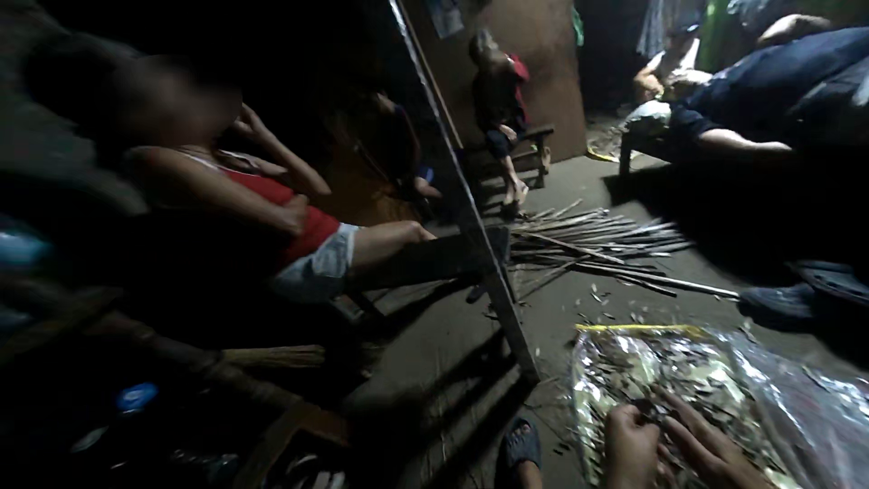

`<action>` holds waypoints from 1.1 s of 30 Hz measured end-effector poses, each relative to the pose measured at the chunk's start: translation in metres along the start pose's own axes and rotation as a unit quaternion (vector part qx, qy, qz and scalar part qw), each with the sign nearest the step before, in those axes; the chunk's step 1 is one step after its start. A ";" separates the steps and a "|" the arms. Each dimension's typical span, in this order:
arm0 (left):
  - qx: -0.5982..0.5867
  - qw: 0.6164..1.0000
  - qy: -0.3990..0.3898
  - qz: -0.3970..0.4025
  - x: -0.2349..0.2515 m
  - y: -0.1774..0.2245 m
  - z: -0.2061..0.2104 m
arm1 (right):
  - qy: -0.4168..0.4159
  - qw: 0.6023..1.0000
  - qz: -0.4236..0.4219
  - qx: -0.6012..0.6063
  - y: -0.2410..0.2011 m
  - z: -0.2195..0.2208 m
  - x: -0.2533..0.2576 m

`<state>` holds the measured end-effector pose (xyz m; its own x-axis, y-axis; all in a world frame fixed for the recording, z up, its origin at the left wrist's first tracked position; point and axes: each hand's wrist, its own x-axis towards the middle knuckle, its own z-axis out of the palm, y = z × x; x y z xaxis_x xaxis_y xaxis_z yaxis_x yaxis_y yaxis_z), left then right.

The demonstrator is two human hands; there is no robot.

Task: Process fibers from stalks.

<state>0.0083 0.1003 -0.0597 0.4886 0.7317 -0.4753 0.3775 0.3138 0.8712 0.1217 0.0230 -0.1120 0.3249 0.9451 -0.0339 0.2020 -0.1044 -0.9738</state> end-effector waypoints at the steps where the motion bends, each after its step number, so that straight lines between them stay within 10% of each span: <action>1: -0.004 1.000 -0.001 0.006 -0.002 -0.002 -0.002 | -0.007 0.999 -0.015 -0.030 0.002 -0.001 0.000; 5: -0.037 0.998 -0.023 0.046 -0.009 -0.012 -0.011 | 0.009 0.988 -0.082 -0.132 0.020 -0.005 0.008; 25: -0.135 0.988 -0.067 -0.045 -0.015 -0.016 0.005 | 0.105 0.985 0.109 -0.082 0.031 -0.047 0.021; 33: -0.223 0.974 -0.024 -0.042 -0.002 0.001 0.027 | 0.027 0.993 -0.003 -0.117 0.001 -0.030 -0.016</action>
<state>0.0287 0.0831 -0.0608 0.5107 0.6662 -0.5435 0.0436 0.6113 0.7902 0.1440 -0.0018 -0.1060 0.3707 0.9287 -0.0109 0.4115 -0.1747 -0.8945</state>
